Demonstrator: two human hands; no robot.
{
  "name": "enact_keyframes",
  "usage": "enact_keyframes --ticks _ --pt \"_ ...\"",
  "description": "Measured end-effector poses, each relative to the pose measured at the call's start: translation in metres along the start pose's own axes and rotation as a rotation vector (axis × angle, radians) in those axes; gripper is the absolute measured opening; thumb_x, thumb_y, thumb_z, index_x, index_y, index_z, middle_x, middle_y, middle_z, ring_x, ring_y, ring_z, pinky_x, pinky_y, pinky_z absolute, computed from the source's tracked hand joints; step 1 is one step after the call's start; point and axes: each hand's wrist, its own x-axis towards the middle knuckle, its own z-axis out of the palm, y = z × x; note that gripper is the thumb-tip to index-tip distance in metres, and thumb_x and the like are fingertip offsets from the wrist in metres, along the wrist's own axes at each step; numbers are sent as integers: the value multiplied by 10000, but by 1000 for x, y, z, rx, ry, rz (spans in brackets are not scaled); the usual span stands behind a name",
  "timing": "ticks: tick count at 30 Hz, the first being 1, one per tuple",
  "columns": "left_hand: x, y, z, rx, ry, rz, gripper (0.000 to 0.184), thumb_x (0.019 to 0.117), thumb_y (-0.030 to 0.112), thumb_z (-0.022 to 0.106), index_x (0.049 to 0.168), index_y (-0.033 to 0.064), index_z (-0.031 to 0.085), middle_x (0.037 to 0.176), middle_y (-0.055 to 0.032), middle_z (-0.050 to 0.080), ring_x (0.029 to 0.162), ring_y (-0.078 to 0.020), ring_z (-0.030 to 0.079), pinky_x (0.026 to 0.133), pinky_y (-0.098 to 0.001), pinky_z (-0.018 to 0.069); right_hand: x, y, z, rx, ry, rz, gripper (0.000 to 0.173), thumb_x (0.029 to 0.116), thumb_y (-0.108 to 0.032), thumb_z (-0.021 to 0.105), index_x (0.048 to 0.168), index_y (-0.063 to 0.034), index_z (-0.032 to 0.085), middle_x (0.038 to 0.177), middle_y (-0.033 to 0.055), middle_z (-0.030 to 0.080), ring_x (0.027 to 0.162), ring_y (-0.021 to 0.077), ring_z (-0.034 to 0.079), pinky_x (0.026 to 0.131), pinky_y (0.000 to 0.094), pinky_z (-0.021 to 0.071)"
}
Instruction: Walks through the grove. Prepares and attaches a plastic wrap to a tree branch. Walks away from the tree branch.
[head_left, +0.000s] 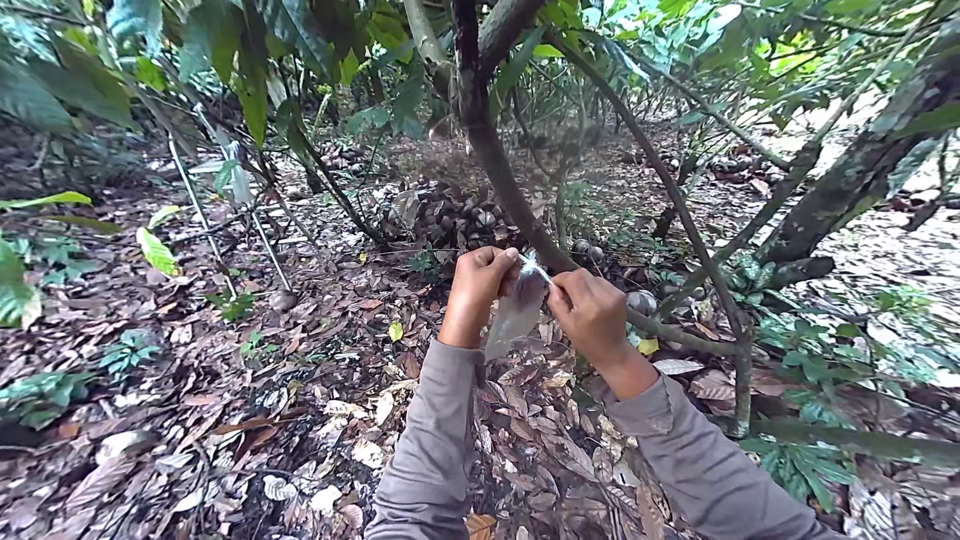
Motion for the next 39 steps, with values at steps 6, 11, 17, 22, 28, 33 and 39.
enact_keyframes --ticks 6,11,17,22,28,33,39 --pt "-11 -5 3 -161 -155 163 75 977 4 631 934 -21 687 685 -18 662 507 -26 546 473 -164 460 8 -4 -9 111 -125 -156 100 937 -54 658 955 9 735 1019 178 703 807 301 703 633 404 574" --pt "-12 -28 -5 -251 -274 247 148 985 -22 581 1039 -19 718 720 -9 676 545 -32 575 513 -174 496 22 -7 -12 201 -165 -175 123 988 -30 627 1042 24 724 1142 179 700 822 276 722 630 377 599" --pt "-15 -50 -2 -399 -281 371 163 967 -15 599 1013 -3 754 736 -26 709 558 -41 604 515 -186 506 45 -15 -25 193 -356 -173 125 964 5 633 1059 3 716 1163 165 681 660 290 675 519 426 559" --pt "-21 -55 16 -397 -156 460 136 931 -41 625 902 17 745 718 -18 708 560 -53 620 532 -207 535 56 -11 -30 192 -454 -226 117 935 26 649 1028 -18 705 1011 158 678 645 292 671 506 430 548" --pt "-30 -57 32 -86 88 640 66 940 -24 637 976 -31 692 800 -60 676 592 -61 597 546 -208 534 52 -15 -27 180 -414 -192 126 940 76 610 1021 34 696 931 193 656 720 326 684 588 427 575" --pt "-22 -62 39 255 342 894 88 880 -37 658 937 -92 696 853 -166 691 742 -169 676 717 -285 589 33 -19 -17 106 -292 -103 136 980 11 604 1067 63 695 904 206 670 676 330 684 559 424 565" --pt "-15 -76 49 313 449 1026 96 909 -48 664 981 -92 709 952 -192 709 880 -217 716 830 -314 602 24 -14 -9 50 -229 -14 212 1047 -106 551 1116 39 689 917 206 709 643 356 689 501 472 529"
